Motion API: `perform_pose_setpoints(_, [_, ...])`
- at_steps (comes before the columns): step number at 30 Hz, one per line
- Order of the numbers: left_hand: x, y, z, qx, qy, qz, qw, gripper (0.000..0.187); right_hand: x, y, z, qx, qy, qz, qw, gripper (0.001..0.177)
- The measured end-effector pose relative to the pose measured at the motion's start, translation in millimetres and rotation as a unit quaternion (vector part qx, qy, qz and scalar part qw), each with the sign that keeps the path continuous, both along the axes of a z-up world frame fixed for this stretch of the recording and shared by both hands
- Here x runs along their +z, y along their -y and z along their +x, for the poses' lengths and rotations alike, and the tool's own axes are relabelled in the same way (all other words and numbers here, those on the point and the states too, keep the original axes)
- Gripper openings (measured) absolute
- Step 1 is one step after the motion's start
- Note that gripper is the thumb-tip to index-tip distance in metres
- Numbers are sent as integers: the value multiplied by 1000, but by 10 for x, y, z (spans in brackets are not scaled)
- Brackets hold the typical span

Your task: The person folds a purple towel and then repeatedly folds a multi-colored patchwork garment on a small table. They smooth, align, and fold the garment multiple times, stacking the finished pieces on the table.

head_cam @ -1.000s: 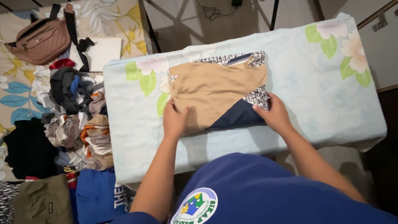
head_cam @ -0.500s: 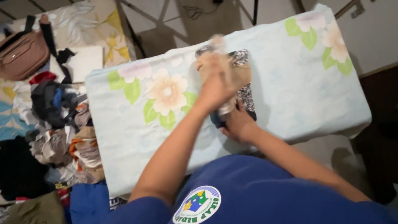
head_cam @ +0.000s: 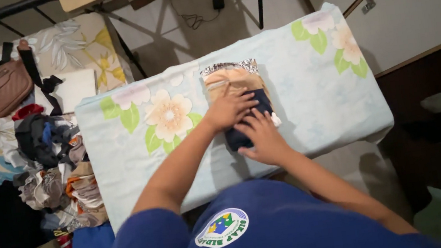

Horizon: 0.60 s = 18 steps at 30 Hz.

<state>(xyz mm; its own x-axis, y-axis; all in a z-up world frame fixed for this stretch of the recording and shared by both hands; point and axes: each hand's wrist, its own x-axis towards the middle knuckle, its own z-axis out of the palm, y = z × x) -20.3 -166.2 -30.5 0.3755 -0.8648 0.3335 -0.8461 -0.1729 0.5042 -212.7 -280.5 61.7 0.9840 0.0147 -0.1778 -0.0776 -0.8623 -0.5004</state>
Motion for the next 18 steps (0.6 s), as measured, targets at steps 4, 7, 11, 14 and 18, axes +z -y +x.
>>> perform_pose_setpoints(4, [416, 207, 401, -69, 99, 227, 966, 71, -181, -139, -7, 73, 44, -97, 992, 98])
perform_pose_setpoints(7, [347, 428, 644, 45, 48, 294, 954, 76, -291, -222, -37, 35, -8, -107, 994, 105])
perform_pose_setpoints(11, [10, 475, 908, 103, -23, 241, 965, 63, -304, -219, -174, 27, 37, -97, 994, 101])
perform_pose_setpoints(14, [-6, 160, 801, 261, -190, -18, 946, 55, -235, -119, -283, 22, 9, -100, 995, 101])
perform_pose_setpoints(18, [-448, -457, 49, 427, -320, -160, 830, 38, -419, 271, -377, -57, 109, 28, 992, 72])
